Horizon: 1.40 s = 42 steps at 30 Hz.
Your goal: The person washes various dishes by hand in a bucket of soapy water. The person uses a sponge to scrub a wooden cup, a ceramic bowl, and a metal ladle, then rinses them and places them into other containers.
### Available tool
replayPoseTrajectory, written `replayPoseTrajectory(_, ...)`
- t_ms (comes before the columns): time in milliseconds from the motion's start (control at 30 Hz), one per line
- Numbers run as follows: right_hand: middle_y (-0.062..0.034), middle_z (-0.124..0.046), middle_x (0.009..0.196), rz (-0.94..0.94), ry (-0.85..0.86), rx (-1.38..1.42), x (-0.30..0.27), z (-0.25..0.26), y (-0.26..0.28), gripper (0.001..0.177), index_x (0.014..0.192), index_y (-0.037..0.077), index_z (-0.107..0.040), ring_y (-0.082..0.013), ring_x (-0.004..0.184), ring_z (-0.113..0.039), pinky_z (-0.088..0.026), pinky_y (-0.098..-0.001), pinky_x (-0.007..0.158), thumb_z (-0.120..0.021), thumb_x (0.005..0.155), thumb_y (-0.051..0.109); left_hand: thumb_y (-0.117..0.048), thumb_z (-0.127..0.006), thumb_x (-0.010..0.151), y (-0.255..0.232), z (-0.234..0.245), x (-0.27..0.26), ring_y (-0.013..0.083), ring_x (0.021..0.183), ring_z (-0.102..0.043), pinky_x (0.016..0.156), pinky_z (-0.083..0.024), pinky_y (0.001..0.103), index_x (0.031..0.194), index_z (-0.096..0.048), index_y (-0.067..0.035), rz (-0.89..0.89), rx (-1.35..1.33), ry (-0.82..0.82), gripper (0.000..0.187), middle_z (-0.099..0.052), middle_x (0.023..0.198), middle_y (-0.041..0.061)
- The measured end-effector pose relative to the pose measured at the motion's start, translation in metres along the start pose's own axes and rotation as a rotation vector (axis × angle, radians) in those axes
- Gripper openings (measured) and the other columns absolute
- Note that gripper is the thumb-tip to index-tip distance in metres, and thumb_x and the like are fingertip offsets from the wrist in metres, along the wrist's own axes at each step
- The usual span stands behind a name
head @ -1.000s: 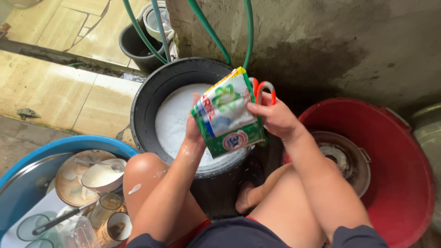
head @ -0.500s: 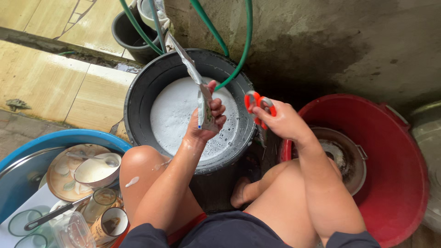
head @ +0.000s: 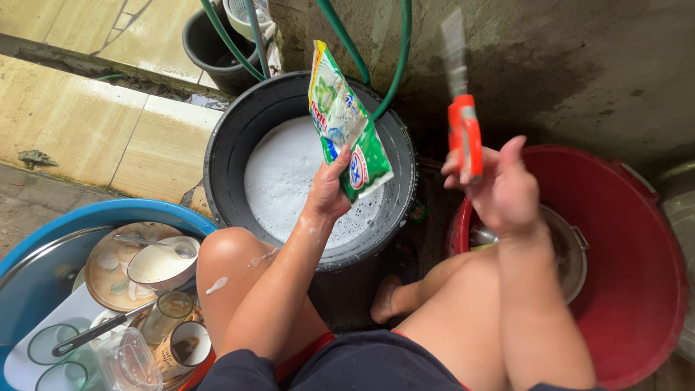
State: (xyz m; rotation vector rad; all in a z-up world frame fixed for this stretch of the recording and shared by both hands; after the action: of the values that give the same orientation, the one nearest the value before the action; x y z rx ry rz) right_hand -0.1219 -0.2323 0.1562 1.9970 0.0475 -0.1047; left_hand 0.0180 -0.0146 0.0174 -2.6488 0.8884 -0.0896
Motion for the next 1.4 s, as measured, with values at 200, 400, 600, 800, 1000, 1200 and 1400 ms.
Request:
replayPoseTrajectory(200, -0.0040, -0.057, 0.096, 0.471, -0.260, -0.215, -0.021, 0.017, -0.032, 0.032, 0.105, 0.007, -0.056, -0.0155, 0.093, -0.057, -0.054, -0.0434, 0.103, -0.055, 0.119, 0.035, -0.019, -0.065, 0.104, 0.008, -0.005, 0.004, 0.0253, 0.112, -0.068, 0.100, -0.057, 0.044, 0.147, -0.046, 0.001, 0.013, 0.045, 0.024, 0.051, -0.065, 0.130, 0.016)
replayPoseTrajectory(400, -0.0039, -0.061, 0.099, 0.483, -0.092, -0.036, -0.021, 0.001, -0.016, 0.053, 0.142, 0.013, -0.043, -0.0172, 0.102, -0.062, -0.052, -0.0422, 0.108, -0.072, 0.098, 0.003, -0.019, -0.066, 0.100, 0.005, -0.004, 0.005, 0.0255, 0.113, -0.068, 0.098, -0.058, 0.043, 0.144, -0.047, -0.002, -0.061, 0.148, -0.049, 0.051, -0.064, 0.131, 0.016)
replayPoseTrajectory(600, -0.0046, -0.062, 0.101, 0.040, -0.005, 0.129, -0.019, 0.005, -0.049, 0.050, 0.130, -0.001, -0.048, -0.0186, 0.106, -0.061, -0.050, -0.0418, 0.104, -0.076, 0.092, 0.015, -0.018, -0.066, 0.101, -0.010, -0.008, 0.005, 0.0245, 0.117, -0.066, 0.101, -0.056, 0.042, 0.147, -0.045, -0.003, -0.168, 0.140, -0.001, 0.053, -0.062, 0.136, 0.013)
replayPoseTrajectory(800, -0.0042, -0.060, 0.099, 0.219, 0.071, 0.098, -0.048, -0.012, -0.097, 0.076, 0.152, 0.005, -0.046, -0.0182, 0.099, -0.059, -0.048, -0.0340, 0.092, -0.080, 0.088, 0.028, -0.017, -0.065, 0.102, -0.007, -0.004, 0.005, 0.0235, 0.118, -0.065, 0.102, -0.056, 0.040, 0.144, -0.050, -0.001, -0.195, 0.150, -0.040, 0.048, -0.064, 0.135, 0.012)
replayPoseTrajectory(1000, -0.0018, -0.054, 0.102, 0.126, -0.104, -0.352, -0.063, -0.017, -0.117, 0.046, 0.130, 0.004, -0.049, -0.0139, 0.098, -0.057, -0.052, -0.0327, 0.100, -0.069, 0.088, 0.009, -0.017, -0.066, 0.103, 0.015, 0.001, 0.011, 0.0256, 0.113, -0.068, 0.100, -0.058, 0.042, 0.139, -0.053, 0.002, -0.181, 0.137, -0.115, 0.043, -0.067, 0.128, 0.015)
replayPoseTrajectory(1200, -0.0035, -0.064, 0.083, -0.027, -0.278, -0.843, -0.062, -0.047, -0.082, 0.030, 0.104, 0.004, -0.058, -0.0118, 0.075, -0.062, -0.056, -0.0287, 0.068, -0.075, 0.081, 0.010, -0.020, -0.065, 0.101, 0.013, -0.003, -0.001, 0.0270, 0.111, -0.068, 0.100, -0.058, 0.044, 0.139, -0.051, 0.001, -0.138, 0.133, -0.090, 0.045, -0.067, 0.126, 0.016)
replayPoseTrajectory(1400, -0.0089, -0.059, 0.071, -0.028, -0.277, -0.947, -0.062, -0.054, -0.078, 0.030, 0.091, 0.002, -0.055, -0.0149, 0.065, -0.055, -0.051, -0.0317, 0.062, -0.080, 0.082, 0.016, -0.020, -0.065, 0.102, 0.013, -0.003, -0.004, 0.0257, 0.115, -0.067, 0.102, -0.056, 0.043, 0.142, -0.051, 0.001, -0.113, 0.144, -0.076, 0.048, -0.066, 0.130, 0.015)
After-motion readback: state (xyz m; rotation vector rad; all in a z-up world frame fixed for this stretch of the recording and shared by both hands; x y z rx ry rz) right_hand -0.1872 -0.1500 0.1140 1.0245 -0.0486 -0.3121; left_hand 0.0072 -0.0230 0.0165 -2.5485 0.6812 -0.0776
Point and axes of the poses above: each hand's wrist, its own x-axis towards the middle knuckle, its own z-axis out of the back of the hand, y = z × x, the point moved 2 cm from there along x, towards the middle knuckle
